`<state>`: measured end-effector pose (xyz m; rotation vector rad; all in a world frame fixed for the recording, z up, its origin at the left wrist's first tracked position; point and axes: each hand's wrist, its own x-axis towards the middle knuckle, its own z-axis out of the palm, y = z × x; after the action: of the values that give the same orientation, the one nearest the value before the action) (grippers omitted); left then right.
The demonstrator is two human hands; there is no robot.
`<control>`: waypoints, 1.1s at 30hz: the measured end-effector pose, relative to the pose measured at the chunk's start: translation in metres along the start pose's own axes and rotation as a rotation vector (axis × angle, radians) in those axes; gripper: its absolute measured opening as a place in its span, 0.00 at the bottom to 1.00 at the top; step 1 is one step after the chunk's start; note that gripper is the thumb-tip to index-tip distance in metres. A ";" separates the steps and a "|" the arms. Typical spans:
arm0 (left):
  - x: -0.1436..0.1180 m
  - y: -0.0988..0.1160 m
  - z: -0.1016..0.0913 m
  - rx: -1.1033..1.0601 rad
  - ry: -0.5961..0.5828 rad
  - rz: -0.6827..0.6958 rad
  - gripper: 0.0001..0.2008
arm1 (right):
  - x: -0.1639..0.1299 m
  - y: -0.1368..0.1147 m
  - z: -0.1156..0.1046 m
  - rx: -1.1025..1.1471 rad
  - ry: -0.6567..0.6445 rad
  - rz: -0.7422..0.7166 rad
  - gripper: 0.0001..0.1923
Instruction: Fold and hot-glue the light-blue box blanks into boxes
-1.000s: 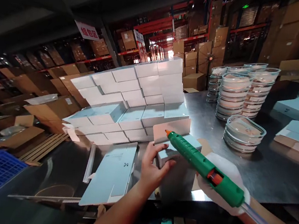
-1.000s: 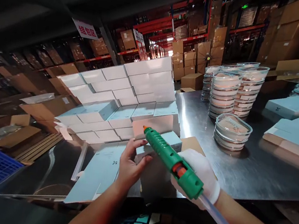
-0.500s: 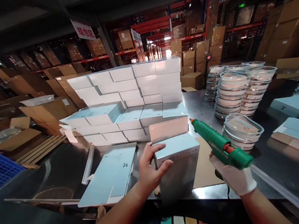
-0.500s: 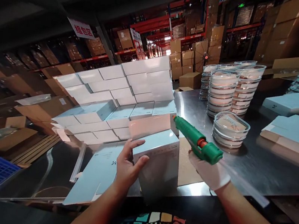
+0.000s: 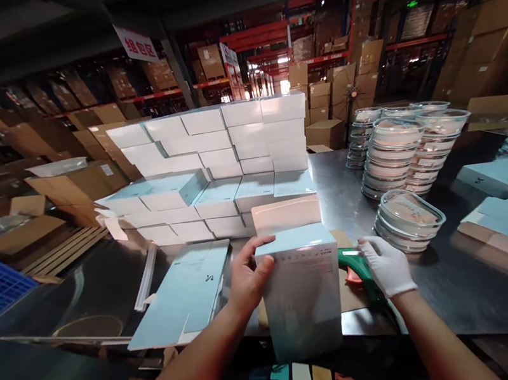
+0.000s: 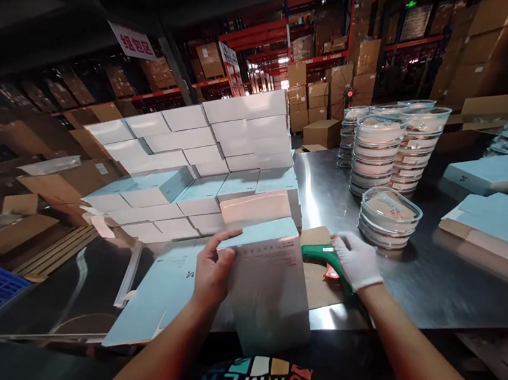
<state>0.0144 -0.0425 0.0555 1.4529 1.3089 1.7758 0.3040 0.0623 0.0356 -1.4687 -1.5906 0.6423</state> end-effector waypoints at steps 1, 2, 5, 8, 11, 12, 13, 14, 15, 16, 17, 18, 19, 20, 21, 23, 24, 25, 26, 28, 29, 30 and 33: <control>0.000 0.002 0.003 0.001 -0.014 0.047 0.34 | -0.005 -0.014 0.003 0.101 -0.050 -0.071 0.24; 0.001 0.004 0.006 0.007 -0.026 0.101 0.33 | -0.010 -0.029 0.006 0.222 -0.124 -0.133 0.28; 0.000 0.005 0.013 0.041 -0.062 0.219 0.30 | -0.023 -0.069 0.014 0.436 -0.279 -0.236 0.31; -0.002 -0.002 0.016 0.051 -0.040 0.279 0.27 | -0.026 -0.080 0.015 0.442 -0.319 -0.277 0.32; -0.003 -0.009 0.015 -0.075 0.011 0.333 0.25 | -0.029 -0.067 0.010 0.483 -0.393 -0.382 0.40; -0.002 -0.009 0.014 -0.110 -0.002 0.357 0.26 | -0.031 -0.061 0.008 0.484 -0.409 -0.414 0.38; 0.000 -0.009 0.013 -0.117 -0.041 0.393 0.26 | -0.033 -0.057 0.005 0.481 -0.423 -0.447 0.34; 0.002 -0.008 0.011 -0.093 -0.099 0.440 0.24 | -0.036 -0.054 0.004 0.480 -0.438 -0.478 0.28; 0.004 -0.006 0.009 -0.053 -0.161 0.495 0.21 | -0.039 -0.053 0.002 0.484 -0.454 -0.505 0.23; 0.006 -0.005 0.007 -0.015 -0.217 0.556 0.18 | -0.041 -0.053 0.001 0.488 -0.471 -0.537 0.18; 0.009 -0.003 0.005 0.009 -0.264 0.611 0.16 | -0.043 -0.054 0.000 0.490 -0.483 -0.571 0.16; 0.011 -0.002 0.004 0.015 -0.294 0.655 0.14 | -0.044 -0.055 -0.001 0.488 -0.492 -0.608 0.14; 0.012 -0.002 0.004 0.006 -0.304 0.691 0.13 | -0.044 -0.055 -0.001 0.485 -0.500 -0.649 0.13; 0.013 -0.002 0.004 -0.007 -0.303 0.716 0.13 | -0.043 -0.056 -0.001 0.482 -0.507 -0.691 0.12; 0.014 -0.003 0.004 -0.017 -0.300 0.734 0.12 | -0.041 -0.055 -0.002 0.478 -0.516 -0.732 0.13; 0.014 -0.005 0.004 -0.021 -0.307 0.755 0.11 | -0.036 -0.052 -0.002 0.465 -0.525 -0.782 0.15; 0.014 -0.006 0.003 -0.016 -0.317 0.763 0.11 | -0.034 -0.050 -0.002 0.460 -0.526 -0.802 0.15; 0.015 -0.005 0.000 -0.009 -0.332 0.765 0.11 | -0.033 -0.048 -0.002 0.453 -0.527 -0.818 0.15; 0.016 -0.002 -0.003 0.008 -0.355 0.760 0.12 | -0.032 -0.045 -0.001 0.441 -0.522 -0.833 0.15; 0.021 0.007 -0.011 0.118 -0.423 0.757 0.13 | -0.035 -0.043 0.004 0.395 -0.474 -0.873 0.17; 0.025 0.015 -0.015 0.220 -0.470 0.763 0.14 | -0.038 -0.043 0.008 0.357 -0.439 -0.903 0.20; 0.029 0.023 -0.018 0.364 -0.527 0.783 0.16 | -0.041 -0.044 0.013 0.312 -0.411 -0.933 0.26; 0.038 0.051 -0.019 0.742 -0.735 0.800 0.24 | -0.049 -0.056 0.027 0.208 -0.432 -1.008 0.53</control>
<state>-0.0048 -0.0392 0.1188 2.9794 1.0558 0.8524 0.2485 0.0099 0.0570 -0.2503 -2.2216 0.4958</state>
